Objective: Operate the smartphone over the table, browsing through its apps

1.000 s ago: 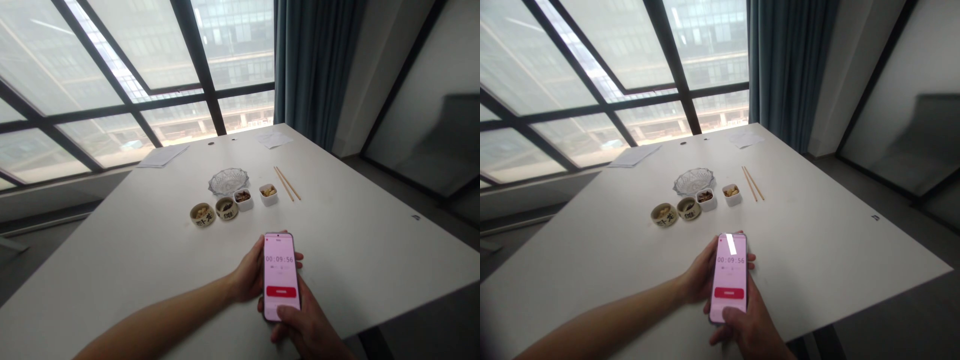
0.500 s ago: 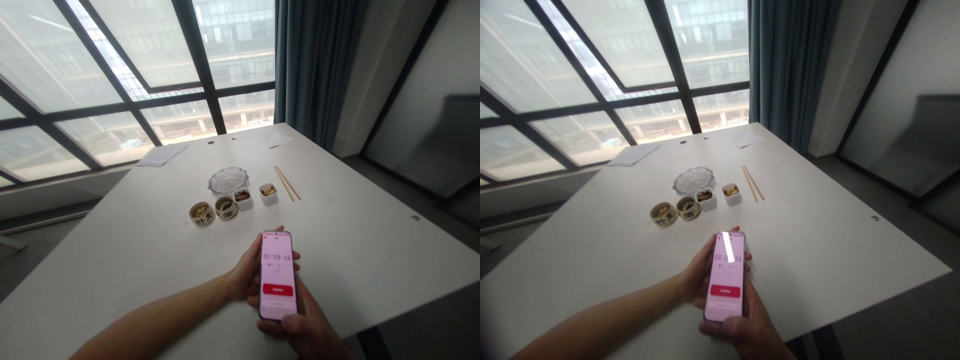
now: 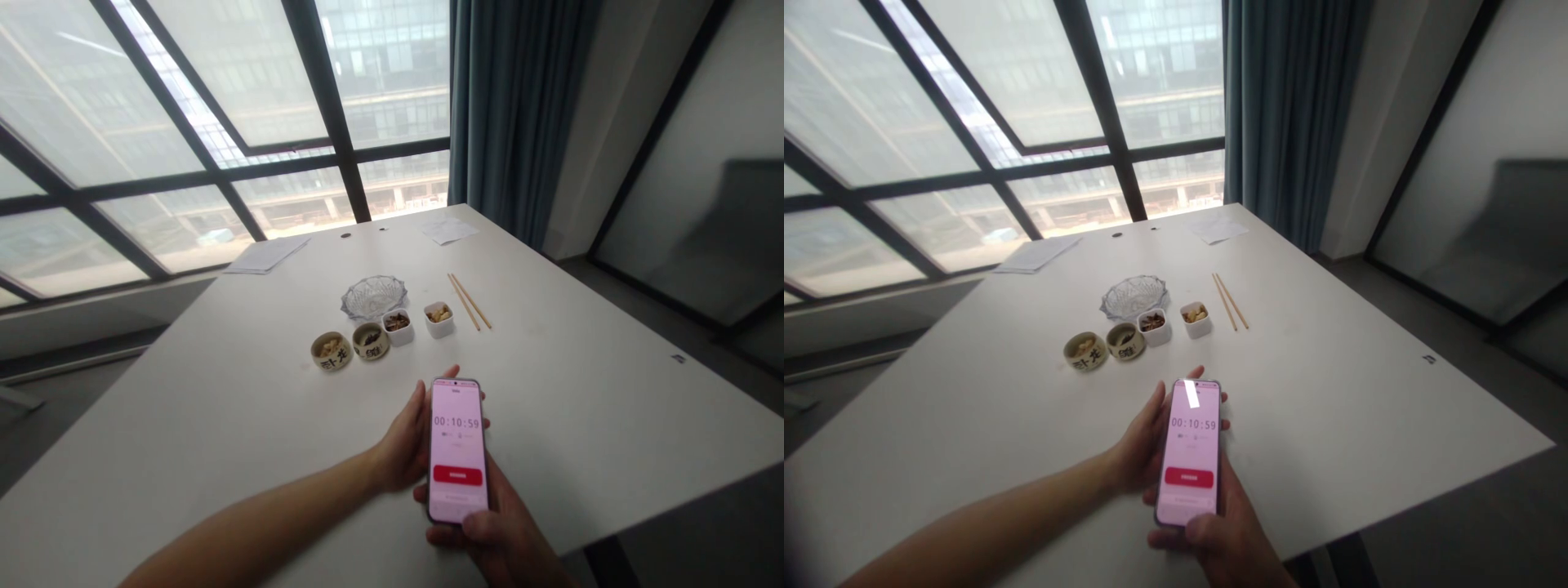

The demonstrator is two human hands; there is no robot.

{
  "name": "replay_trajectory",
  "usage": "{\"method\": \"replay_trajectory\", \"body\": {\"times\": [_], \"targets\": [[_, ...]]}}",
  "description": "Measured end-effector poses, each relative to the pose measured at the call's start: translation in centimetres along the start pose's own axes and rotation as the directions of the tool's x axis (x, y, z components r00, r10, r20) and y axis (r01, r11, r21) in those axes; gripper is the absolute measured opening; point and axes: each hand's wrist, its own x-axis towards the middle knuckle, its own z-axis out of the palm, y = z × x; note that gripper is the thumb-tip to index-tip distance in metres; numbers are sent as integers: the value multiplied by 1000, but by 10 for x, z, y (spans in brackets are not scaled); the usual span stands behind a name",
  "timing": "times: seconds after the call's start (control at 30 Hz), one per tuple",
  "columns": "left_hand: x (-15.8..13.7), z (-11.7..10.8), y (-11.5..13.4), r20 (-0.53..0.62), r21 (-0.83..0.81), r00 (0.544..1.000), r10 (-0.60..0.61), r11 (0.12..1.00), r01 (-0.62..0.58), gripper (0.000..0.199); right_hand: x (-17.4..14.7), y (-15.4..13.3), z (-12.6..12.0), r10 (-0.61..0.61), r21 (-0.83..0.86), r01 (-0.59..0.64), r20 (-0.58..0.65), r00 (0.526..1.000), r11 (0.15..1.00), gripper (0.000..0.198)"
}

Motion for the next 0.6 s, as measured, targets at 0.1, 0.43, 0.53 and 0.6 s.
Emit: {"method": "replay_trajectory", "body": {"times": [0.1, 0.43, 0.53, 0.6], "targets": [[0, 1, 2, -43, 20, 998, 37, 999, -36, 67, 0, 1, 0, -9, -6, 9, -10, 1000, 1000, 93], [4, -1, 9, -82, 59, 984, 159, 986, -155, 59, 1, 0, 3, -14, 12, 14, -5, 1000, 1000, 88], [3, -3, 8, -79, 85, 981, 179, 981, -172, 58, 1, 2, 1, -29, 9, 30, -6, 1000, 1000, 91], [3, -4, 7, -73, 101, 979, 193, 978, -185, 58, 2, 5, -1, -34, 8, 34, -3, 999, 999, 93]]}}
